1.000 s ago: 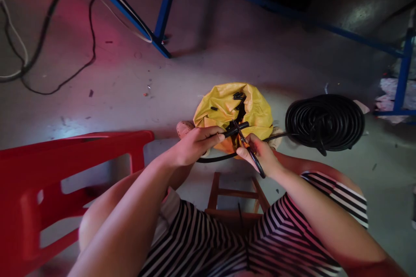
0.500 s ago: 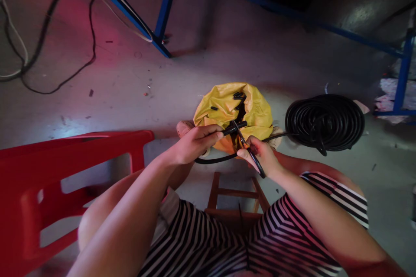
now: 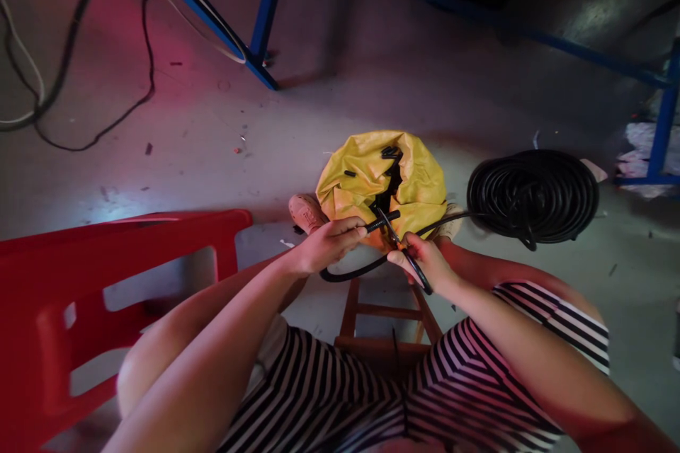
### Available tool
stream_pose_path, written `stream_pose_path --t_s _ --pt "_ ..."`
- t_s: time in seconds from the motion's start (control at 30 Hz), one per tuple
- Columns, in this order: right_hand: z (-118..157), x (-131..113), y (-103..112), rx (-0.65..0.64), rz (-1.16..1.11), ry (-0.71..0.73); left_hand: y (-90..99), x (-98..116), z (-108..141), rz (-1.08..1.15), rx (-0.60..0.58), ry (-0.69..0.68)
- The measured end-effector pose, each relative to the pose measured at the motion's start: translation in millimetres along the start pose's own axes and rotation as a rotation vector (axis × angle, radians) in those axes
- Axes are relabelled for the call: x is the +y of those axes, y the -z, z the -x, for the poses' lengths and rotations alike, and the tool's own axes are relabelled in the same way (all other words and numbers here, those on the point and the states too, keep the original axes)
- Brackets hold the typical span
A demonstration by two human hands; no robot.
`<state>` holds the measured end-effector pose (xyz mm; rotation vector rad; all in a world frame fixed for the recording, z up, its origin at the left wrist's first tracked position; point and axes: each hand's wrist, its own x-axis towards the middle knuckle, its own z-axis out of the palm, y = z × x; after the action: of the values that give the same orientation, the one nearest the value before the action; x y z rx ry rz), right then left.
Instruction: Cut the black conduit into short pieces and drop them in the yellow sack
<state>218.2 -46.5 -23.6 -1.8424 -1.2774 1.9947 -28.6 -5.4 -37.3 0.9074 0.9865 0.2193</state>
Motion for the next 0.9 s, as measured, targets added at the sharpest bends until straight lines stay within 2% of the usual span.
stream_pose_path --t_s 0.17,0.33,0.63,0.9 --pt "0 3 -1 -0.059 0.035 0.034 1.0 -7 8 0.023 -0.026 0.001" --pt "-2 3 -1 -0.081 0.14 0.126 1.7 -6 15 -0.217 -0.024 -0.054" --pt "-7 3 -4 0.015 0.062 0.086 8.4 9 7 -0.284 0.063 -0.162" --pt "-13 10 -5 0.011 -0.062 -0.034 2.5 -3 -7 -0.391 0.137 -0.135"
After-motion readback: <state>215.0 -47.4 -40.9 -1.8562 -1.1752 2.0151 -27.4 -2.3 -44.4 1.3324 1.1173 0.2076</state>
